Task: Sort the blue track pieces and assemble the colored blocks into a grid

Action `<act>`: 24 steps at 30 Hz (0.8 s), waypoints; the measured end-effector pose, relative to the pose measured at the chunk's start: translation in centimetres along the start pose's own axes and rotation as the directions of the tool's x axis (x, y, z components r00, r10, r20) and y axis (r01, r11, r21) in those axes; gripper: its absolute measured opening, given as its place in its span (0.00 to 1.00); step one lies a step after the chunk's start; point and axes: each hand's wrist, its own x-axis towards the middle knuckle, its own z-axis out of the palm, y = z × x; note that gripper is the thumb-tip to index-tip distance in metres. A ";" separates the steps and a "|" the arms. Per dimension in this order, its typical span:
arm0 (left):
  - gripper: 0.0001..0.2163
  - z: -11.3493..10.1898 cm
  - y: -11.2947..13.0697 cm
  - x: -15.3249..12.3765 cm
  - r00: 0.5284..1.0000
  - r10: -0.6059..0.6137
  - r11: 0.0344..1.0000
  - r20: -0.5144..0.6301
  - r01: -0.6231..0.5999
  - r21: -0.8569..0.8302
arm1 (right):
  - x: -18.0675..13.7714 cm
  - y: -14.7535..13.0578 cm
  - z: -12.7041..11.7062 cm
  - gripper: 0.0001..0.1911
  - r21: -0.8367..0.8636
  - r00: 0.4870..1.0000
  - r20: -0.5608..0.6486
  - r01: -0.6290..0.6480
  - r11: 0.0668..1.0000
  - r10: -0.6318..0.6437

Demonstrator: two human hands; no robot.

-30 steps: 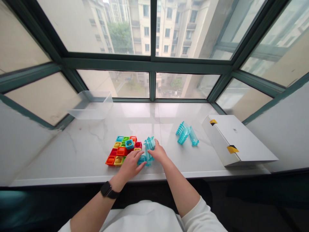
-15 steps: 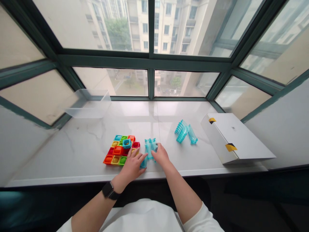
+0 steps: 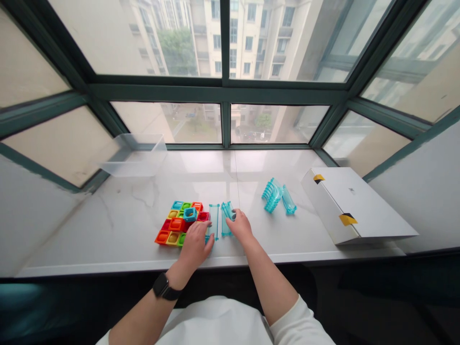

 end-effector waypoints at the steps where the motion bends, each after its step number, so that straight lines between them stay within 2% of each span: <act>1: 0.15 -0.1 -0.1 0.1 1.000 -0.026 1.000 -0.014 0.026 -0.002 | -0.2 0.0 -0.1 0.22 0.001 1.000 0.019 0.001 1.000 -0.001; 4: 0.16 -0.1 -0.3 0.3 0.998 -0.065 0.998 -0.011 0.065 -0.008 | -0.8 -0.3 -0.2 0.22 0.007 0.996 0.084 0.020 1.000 -0.021; 9: 0.18 0.2 -0.2 0.1 1.000 -0.012 0.999 0.018 0.013 -0.050 | -1.2 -0.2 0.0 0.13 0.072 0.978 0.204 0.021 0.997 -0.035; 11: 0.19 0.2 -0.1 0.1 0.999 0.016 0.999 0.037 -0.014 -0.048 | -1.1 0.1 -0.1 0.13 0.054 0.987 0.160 -0.006 0.999 -0.003; 14: 0.19 0.1 0.0 0.0 0.996 0.044 0.999 0.077 -0.043 -0.015 | -0.9 0.6 -0.5 0.18 -0.014 0.997 0.053 -0.051 0.999 0.052; 18: 0.19 0.2 0.2 0.2 0.993 0.051 0.998 0.105 -0.054 0.022 | -1.4 0.9 -0.7 0.25 -0.079 0.995 0.065 -0.072 0.994 0.078; 21: 0.19 0.4 0.1 0.2 0.992 0.053 0.998 0.117 -0.057 0.034 | -2.1 0.9 -1.1 0.28 -0.143 0.999 0.035 0.008 0.990 -0.003; 23: 0.20 0.5 -0.1 0.1 0.992 0.057 0.998 0.110 -0.060 0.028 | -2.1 0.9 -2.6 0.25 -0.164 0.989 -0.064 0.123 0.979 -0.135; 24: 0.21 0.4 -0.2 0.1 0.993 0.057 0.998 0.101 -0.059 0.020 | -1.7 1.0 -3.8 0.22 -0.168 0.967 -0.140 0.187 0.968 -0.211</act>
